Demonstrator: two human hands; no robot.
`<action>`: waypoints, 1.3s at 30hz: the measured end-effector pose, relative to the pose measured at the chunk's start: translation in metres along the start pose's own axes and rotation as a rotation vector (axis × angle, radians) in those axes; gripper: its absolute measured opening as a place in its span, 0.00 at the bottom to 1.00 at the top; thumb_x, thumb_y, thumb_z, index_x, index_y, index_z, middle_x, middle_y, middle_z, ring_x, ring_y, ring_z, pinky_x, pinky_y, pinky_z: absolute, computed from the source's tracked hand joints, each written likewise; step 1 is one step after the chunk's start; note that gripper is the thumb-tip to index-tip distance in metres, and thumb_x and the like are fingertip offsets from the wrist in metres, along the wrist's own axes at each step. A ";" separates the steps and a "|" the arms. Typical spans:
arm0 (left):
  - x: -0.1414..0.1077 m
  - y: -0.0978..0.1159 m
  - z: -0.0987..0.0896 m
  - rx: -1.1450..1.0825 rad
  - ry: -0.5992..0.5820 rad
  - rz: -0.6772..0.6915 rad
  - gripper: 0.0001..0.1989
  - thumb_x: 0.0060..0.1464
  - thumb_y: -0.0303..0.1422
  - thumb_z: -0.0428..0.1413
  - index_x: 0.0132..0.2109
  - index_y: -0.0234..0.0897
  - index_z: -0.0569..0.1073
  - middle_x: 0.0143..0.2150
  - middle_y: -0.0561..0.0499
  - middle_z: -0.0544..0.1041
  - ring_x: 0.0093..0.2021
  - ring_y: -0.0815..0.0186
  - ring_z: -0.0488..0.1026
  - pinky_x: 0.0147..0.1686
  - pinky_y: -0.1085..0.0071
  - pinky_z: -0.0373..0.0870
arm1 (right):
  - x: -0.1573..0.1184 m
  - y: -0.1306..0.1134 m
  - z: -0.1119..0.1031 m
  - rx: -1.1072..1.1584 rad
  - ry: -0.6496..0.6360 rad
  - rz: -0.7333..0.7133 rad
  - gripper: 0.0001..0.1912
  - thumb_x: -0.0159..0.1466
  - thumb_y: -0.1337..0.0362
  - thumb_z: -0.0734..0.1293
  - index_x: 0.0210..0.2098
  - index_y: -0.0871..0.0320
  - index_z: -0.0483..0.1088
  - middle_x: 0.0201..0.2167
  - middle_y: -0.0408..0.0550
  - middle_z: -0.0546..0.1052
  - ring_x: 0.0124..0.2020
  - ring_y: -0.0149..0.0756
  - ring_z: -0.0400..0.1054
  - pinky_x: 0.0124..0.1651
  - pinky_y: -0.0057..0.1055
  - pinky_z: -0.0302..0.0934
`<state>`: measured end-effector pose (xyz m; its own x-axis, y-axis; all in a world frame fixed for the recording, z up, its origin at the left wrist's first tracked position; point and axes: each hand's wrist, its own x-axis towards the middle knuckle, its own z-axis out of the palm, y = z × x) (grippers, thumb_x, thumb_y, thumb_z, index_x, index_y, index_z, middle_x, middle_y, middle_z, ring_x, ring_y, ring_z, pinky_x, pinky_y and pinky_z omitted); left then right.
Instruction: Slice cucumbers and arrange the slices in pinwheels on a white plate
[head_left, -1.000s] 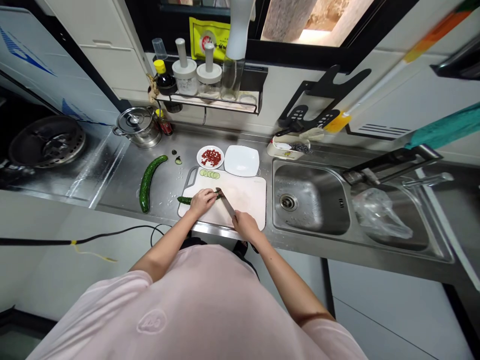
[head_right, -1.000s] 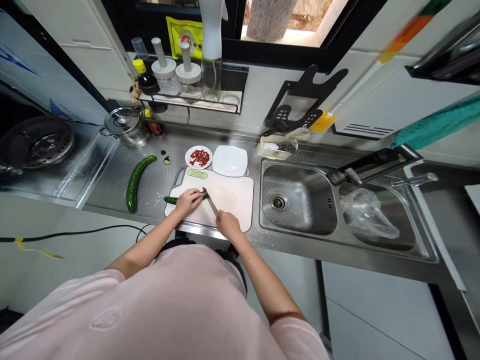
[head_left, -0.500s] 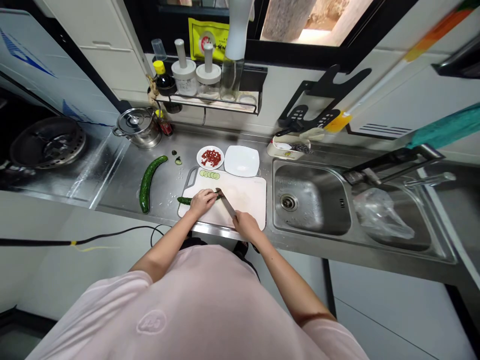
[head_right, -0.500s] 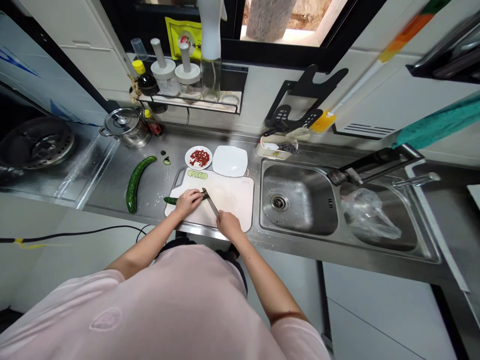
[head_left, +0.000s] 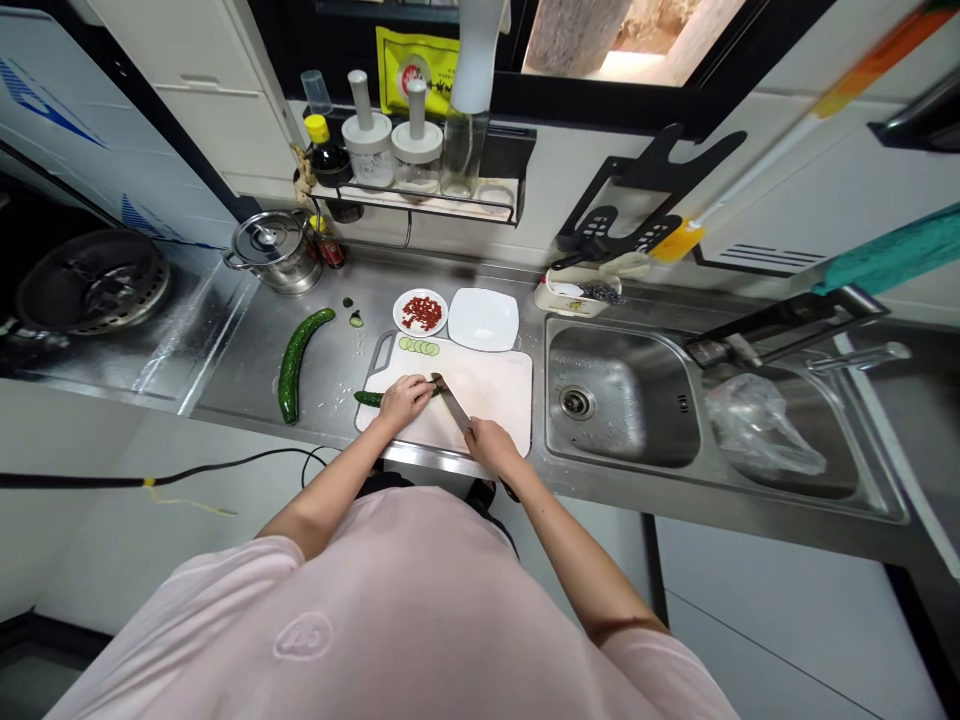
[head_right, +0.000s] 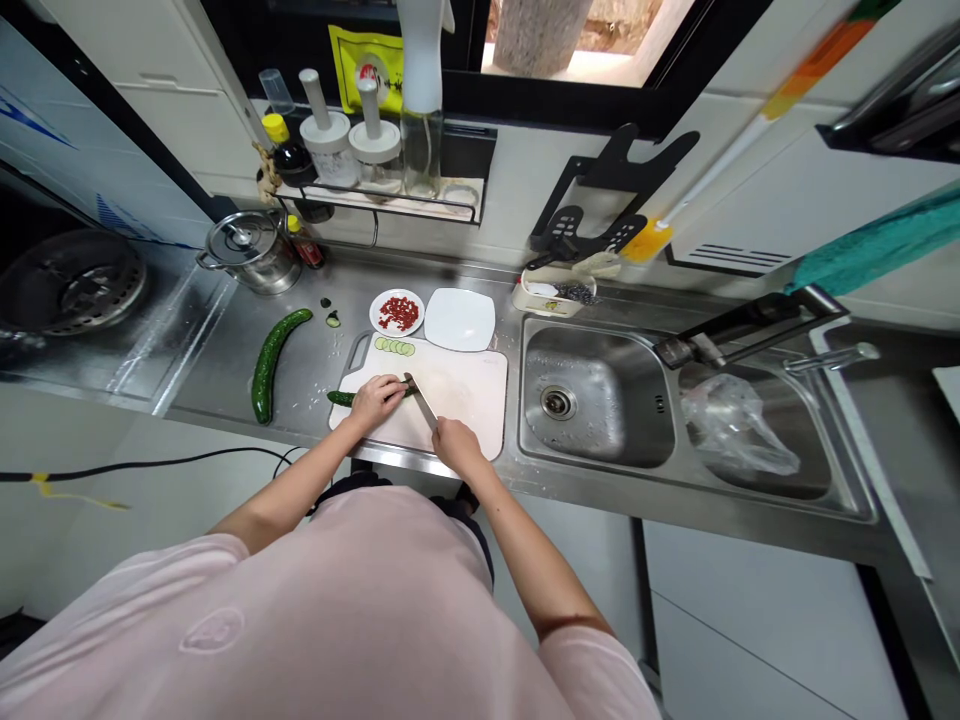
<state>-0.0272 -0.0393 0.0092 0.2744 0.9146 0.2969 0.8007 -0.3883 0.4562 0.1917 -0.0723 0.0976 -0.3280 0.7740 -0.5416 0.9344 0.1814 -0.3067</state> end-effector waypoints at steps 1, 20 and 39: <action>0.000 0.000 0.000 0.001 0.000 0.001 0.11 0.60 0.34 0.50 0.44 0.43 0.77 0.42 0.48 0.75 0.42 0.66 0.70 0.43 0.68 0.68 | 0.001 0.000 0.000 0.002 -0.002 -0.002 0.12 0.67 0.66 0.55 0.42 0.61 0.68 0.38 0.55 0.76 0.37 0.38 0.70 0.32 0.27 0.52; 0.001 -0.001 0.000 0.008 -0.016 -0.011 0.11 0.59 0.34 0.51 0.44 0.43 0.77 0.43 0.48 0.74 0.42 0.66 0.70 0.43 0.68 0.68 | 0.020 -0.016 -0.005 0.006 0.008 0.018 0.13 0.67 0.67 0.55 0.45 0.61 0.67 0.41 0.57 0.75 0.41 0.41 0.70 0.38 0.28 0.57; -0.001 0.000 0.001 -0.004 -0.015 -0.018 0.11 0.60 0.34 0.50 0.44 0.43 0.77 0.43 0.48 0.74 0.42 0.65 0.69 0.43 0.68 0.67 | 0.027 -0.017 0.009 -0.024 0.051 0.024 0.13 0.66 0.67 0.55 0.44 0.61 0.68 0.39 0.57 0.76 0.41 0.41 0.71 0.38 0.29 0.58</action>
<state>-0.0271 -0.0399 0.0084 0.2677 0.9232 0.2757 0.8035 -0.3718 0.4649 0.1658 -0.0599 0.0813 -0.2987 0.8078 -0.5081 0.9450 0.1763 -0.2754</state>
